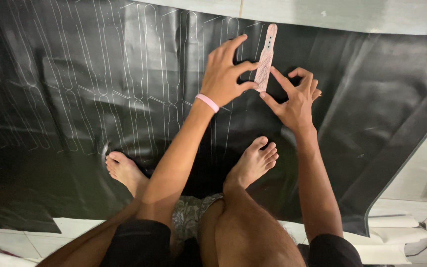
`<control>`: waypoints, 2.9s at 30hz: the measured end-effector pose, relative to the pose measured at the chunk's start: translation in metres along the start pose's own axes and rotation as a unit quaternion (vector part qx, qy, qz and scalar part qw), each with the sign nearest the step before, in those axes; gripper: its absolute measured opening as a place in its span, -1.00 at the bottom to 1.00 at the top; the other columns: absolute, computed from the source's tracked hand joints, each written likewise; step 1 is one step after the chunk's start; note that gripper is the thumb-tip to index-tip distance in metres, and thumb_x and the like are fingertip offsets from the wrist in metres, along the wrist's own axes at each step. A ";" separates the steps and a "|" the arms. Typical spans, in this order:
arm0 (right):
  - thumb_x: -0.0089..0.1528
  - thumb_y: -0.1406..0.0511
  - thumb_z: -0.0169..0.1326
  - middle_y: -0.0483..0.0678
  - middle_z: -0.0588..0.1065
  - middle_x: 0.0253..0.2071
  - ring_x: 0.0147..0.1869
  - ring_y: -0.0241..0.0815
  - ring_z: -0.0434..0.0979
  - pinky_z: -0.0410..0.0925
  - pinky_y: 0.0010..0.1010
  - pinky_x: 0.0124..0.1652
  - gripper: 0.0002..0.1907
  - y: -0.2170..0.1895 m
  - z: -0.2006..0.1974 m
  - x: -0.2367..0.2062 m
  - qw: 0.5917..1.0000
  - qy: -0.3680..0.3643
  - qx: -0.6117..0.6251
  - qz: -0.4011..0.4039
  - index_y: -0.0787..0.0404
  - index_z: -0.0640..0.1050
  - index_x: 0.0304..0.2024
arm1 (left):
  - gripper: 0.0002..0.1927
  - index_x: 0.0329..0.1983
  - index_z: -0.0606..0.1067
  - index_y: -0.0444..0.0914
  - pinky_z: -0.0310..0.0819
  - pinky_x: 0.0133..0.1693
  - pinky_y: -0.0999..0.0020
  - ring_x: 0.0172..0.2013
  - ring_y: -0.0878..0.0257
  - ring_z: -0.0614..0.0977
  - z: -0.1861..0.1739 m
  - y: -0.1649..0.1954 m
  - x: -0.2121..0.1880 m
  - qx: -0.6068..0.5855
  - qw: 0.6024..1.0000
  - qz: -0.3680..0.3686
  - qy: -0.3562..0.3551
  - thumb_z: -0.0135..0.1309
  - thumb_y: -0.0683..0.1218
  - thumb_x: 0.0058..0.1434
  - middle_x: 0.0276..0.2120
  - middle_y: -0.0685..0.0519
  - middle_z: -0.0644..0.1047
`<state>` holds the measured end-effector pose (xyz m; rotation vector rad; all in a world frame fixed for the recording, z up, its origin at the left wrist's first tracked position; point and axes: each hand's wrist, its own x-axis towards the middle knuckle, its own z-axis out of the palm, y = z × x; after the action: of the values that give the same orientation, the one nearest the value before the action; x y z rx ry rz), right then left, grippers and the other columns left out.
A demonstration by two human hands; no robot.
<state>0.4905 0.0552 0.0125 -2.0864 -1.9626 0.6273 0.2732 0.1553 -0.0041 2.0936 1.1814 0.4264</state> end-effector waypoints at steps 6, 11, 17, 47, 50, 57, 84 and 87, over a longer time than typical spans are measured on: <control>0.29 0.01 0.32 0.02 0.18 0.24 0.32 0.05 0.21 0.23 -0.13 0.27 -0.38 0.013 -0.014 0.015 0.979 0.064 0.191 -0.027 0.01 0.51 0.34 | -0.54 0.09 0.57 -0.38 0.36 0.18 0.12 0.21 0.02 0.45 0.039 0.053 0.009 0.287 0.957 0.031 -0.015 0.33 -0.07 0.16 0.31 -0.13 0.39; 0.46 0.38 -0.08 0.09 0.32 0.17 0.32 0.05 0.31 0.27 -0.22 0.27 -0.82 0.001 -0.053 0.053 0.961 0.199 0.190 0.010 0.12 0.55 0.02 | -0.44 0.21 0.49 -0.43 0.45 -0.34 0.31 -0.09 0.04 0.58 0.092 0.115 0.026 0.538 0.838 -0.080 -0.044 0.27 -0.21 0.11 0.13 -0.29 0.52; 0.18 0.38 0.20 -0.07 0.62 -0.03 0.15 -0.02 0.62 0.46 -0.28 0.14 -0.78 -0.031 -0.080 0.073 0.948 -0.146 0.076 -0.271 0.13 0.66 -0.11 | -0.40 0.25 0.45 -0.39 0.48 -0.17 0.22 0.05 -0.02 0.56 0.109 0.129 0.029 0.717 0.668 -0.040 -0.197 0.28 -0.38 0.10 0.22 -0.24 0.48; 0.40 0.51 0.03 -0.01 0.65 -0.10 -0.10 0.02 0.64 0.46 -0.17 -0.02 -0.72 0.004 -0.069 0.085 0.975 0.048 0.004 -0.216 0.23 0.58 0.13 | -0.83 -0.22 0.60 -0.24 0.47 -0.20 0.20 -0.14 0.12 0.56 0.046 0.052 0.025 0.259 0.966 -0.002 0.019 0.12 -0.15 0.13 0.15 0.04 0.53; 0.38 0.53 0.03 -0.01 0.63 -0.13 -0.04 0.01 0.66 0.49 -0.20 0.04 -0.75 -0.004 -0.062 0.065 0.978 0.059 0.041 -0.197 0.21 0.56 0.05 | -0.74 -0.14 0.60 -0.21 0.41 -0.17 0.16 -0.15 0.14 0.54 0.023 0.037 0.024 0.197 0.980 0.008 0.029 0.18 -0.14 0.07 0.12 0.22 0.52; 0.27 0.52 0.09 -0.01 0.64 -0.07 -0.12 -0.06 0.68 0.51 -0.25 -0.11 -0.74 -0.035 -0.054 -0.019 0.982 0.015 0.050 -0.181 0.26 0.53 0.01 | -0.58 -0.01 0.56 -0.14 0.35 -0.11 0.15 -0.10 0.20 0.51 0.006 0.035 0.025 0.144 0.989 0.020 0.012 0.30 -0.14 0.03 0.11 0.30 0.49; 0.49 0.44 -0.05 0.07 0.65 0.00 -0.18 0.01 0.67 0.47 -0.28 -0.18 -0.85 -0.029 -0.048 0.057 0.984 0.073 0.153 -0.055 0.28 0.56 0.00 | -0.63 0.07 0.58 -0.03 0.33 0.11 0.03 0.06 0.14 0.49 0.013 0.033 0.002 0.150 0.987 0.040 0.026 0.19 -0.17 0.18 0.15 0.19 0.50; 0.53 0.44 -0.08 0.06 0.63 0.04 -0.03 0.03 0.69 0.51 -0.28 -0.08 -0.84 -0.030 -0.050 0.058 0.977 0.095 0.173 -0.084 0.27 0.55 0.05 | -0.63 0.06 0.59 0.02 0.33 0.11 -0.01 0.05 0.11 0.49 0.011 0.036 0.002 0.142 0.989 0.033 0.014 0.19 -0.15 0.17 0.17 0.18 0.49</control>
<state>0.4875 0.1221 0.0604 -1.6875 -1.7554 0.6543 0.3025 0.1398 0.0134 2.3826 1.2510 0.3344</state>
